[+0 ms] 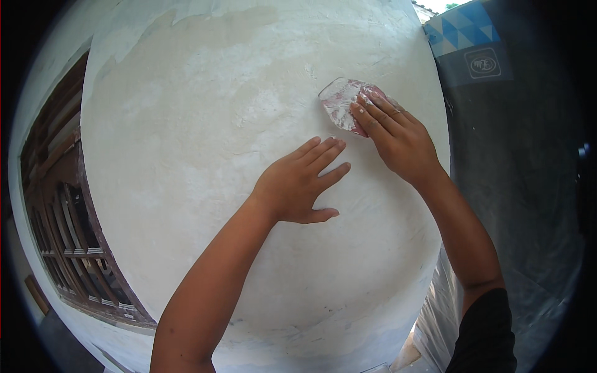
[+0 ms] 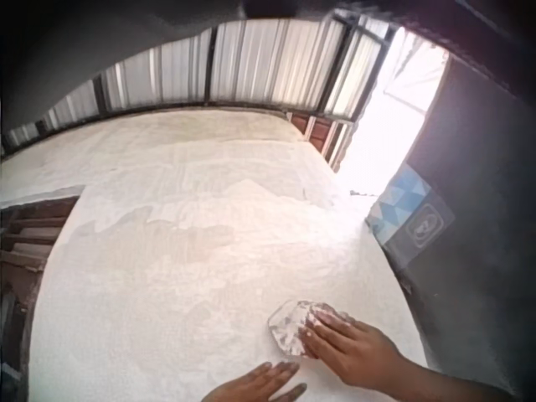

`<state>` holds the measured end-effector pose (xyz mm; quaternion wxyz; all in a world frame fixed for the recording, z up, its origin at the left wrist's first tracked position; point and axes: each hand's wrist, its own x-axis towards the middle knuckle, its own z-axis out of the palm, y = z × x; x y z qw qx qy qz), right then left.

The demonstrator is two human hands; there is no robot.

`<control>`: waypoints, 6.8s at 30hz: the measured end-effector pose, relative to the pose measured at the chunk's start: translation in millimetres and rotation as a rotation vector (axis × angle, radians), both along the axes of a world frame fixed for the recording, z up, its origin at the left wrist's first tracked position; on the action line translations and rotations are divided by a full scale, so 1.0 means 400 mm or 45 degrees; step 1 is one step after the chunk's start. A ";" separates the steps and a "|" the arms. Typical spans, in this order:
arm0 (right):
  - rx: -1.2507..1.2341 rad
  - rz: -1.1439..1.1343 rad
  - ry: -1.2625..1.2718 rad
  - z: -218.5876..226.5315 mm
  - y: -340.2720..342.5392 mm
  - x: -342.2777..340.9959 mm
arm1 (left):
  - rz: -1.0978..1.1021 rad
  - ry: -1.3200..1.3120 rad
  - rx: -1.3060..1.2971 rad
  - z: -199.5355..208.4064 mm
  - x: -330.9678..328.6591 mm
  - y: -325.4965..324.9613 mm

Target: The person applies wall putty to a damaged wall surface and smooths it with a manual scraper tool.

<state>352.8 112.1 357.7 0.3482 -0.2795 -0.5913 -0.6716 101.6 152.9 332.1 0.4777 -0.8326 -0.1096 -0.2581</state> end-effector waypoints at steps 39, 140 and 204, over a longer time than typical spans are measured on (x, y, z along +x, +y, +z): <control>0.095 0.023 0.127 0.059 0.095 -0.008 | 0.037 0.004 -0.004 0.001 0.002 -0.003; 0.186 0.232 0.209 0.166 0.065 -0.034 | -0.035 -0.003 0.011 0.003 0.010 0.004; -1.805 0.627 2.981 -1.742 -0.648 0.106 | 0.540 -2.159 -2.757 -1.921 0.058 -0.850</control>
